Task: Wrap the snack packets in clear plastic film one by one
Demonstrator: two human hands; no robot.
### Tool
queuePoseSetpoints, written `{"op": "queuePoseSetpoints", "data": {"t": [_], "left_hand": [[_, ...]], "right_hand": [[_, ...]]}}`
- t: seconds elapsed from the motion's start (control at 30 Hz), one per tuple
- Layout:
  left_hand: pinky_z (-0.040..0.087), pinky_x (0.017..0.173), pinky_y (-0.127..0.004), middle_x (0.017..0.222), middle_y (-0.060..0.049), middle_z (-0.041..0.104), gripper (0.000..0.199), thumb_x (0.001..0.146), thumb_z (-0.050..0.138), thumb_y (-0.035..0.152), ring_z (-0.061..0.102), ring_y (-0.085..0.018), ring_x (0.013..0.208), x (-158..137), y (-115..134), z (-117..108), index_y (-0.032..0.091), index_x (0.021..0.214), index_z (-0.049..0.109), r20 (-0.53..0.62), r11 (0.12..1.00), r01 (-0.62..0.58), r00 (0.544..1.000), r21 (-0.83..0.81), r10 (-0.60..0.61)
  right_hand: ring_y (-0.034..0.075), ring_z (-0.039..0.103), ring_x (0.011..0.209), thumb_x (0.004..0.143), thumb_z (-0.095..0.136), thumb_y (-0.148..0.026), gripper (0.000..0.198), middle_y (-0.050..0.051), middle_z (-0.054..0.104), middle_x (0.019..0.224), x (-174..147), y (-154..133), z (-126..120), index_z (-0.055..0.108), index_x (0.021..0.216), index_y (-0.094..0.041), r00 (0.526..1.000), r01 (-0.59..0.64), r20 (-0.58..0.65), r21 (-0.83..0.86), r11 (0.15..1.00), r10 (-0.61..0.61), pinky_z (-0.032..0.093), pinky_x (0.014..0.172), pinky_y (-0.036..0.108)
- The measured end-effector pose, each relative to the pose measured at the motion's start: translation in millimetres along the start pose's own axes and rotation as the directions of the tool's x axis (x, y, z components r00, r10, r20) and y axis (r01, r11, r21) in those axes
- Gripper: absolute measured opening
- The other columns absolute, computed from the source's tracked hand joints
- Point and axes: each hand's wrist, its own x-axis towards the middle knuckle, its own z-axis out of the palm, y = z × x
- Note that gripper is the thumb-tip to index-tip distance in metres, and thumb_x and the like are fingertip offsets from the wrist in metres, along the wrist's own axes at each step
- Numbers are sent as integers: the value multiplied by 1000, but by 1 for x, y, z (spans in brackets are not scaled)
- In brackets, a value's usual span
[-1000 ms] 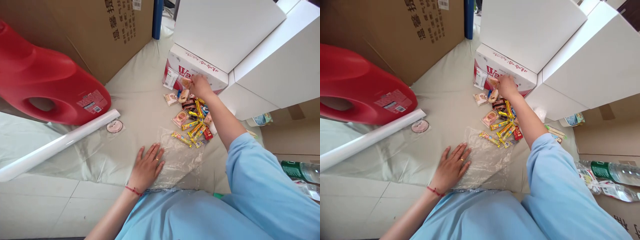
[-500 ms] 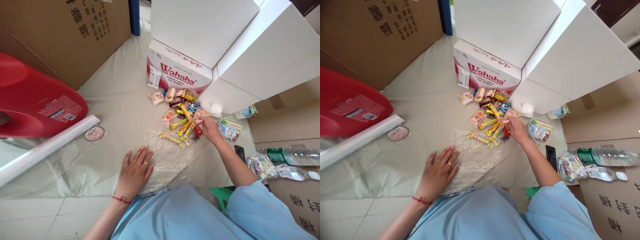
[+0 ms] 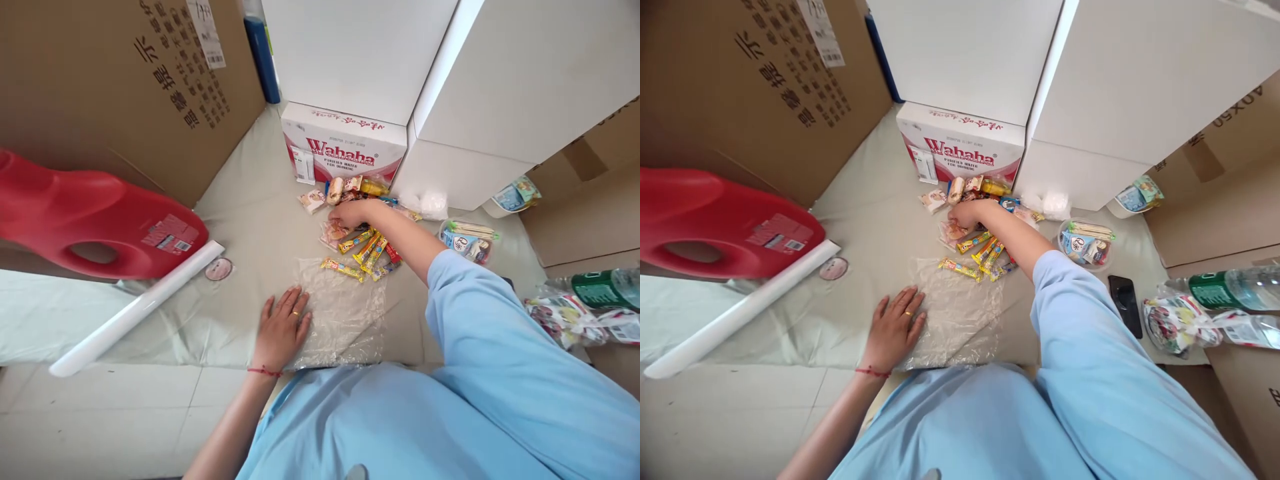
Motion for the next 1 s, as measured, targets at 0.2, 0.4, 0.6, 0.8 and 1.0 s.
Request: {"op": "queuePoseSetpoints", "data": {"t": [0.2, 0.4, 0.6, 0.8, 1.0], "left_hand": [[29, 122, -57, 156, -14, 55, 48, 106, 38, 40, 49, -30, 146, 1, 2, -2, 22, 145, 59, -1, 1000, 5, 1000, -3, -5], [31, 121, -58, 156, -15, 55, 50, 105, 37, 39, 49, -30, 146, 2, 3, -2, 22, 147, 59, -10, 1000, 7, 1000, -12, -8], [30, 122, -59, 156, -15, 55, 51, 105, 36, 40, 49, -31, 147, 2, 4, -2, 21, 147, 59, -3, 1000, 12, 1000, -11, -12], [30, 122, -56, 156, -15, 56, 50, 105, 36, 40, 49, -30, 146, 1, 5, -1, 22, 146, 59, -26, 1000, 16, 1000, -3, -16], [31, 122, -54, 153, -14, 58, 50, 105, 37, 39, 50, -29, 145, -1, 4, 1, 21, 145, 59, -45, 999, 20, 999, -28, -22]], "right_hand": [[31, 69, 109, 85, 68, -21, 40, 17, 76, 121, -24, -2, 11, 74, 124, -16, 995, -93, -49, -40, 995, 91, 47, 88, 36], [27, 70, 98, 88, 68, -32, 31, 13, 77, 111, -40, -8, 21, 77, 112, -16, 995, -91, 43, 33, 995, 90, 48, 83, 32], [31, 60, 120, 88, 68, -28, 29, 16, 67, 128, -57, -21, 35, 72, 113, -16, 971, -47, -231, 35, 998, 54, 46, 94, 34], [32, 61, 119, 93, 64, -26, 41, 19, 64, 134, -70, -42, 65, 58, 131, -14, 940, -92, -316, 132, 987, 130, 48, 94, 37], [33, 50, 137, 86, 77, -34, 78, 22, 50, 152, -59, -44, 77, 42, 151, -12, 918, -141, -339, 208, 968, 206, 41, 109, 39]]}}
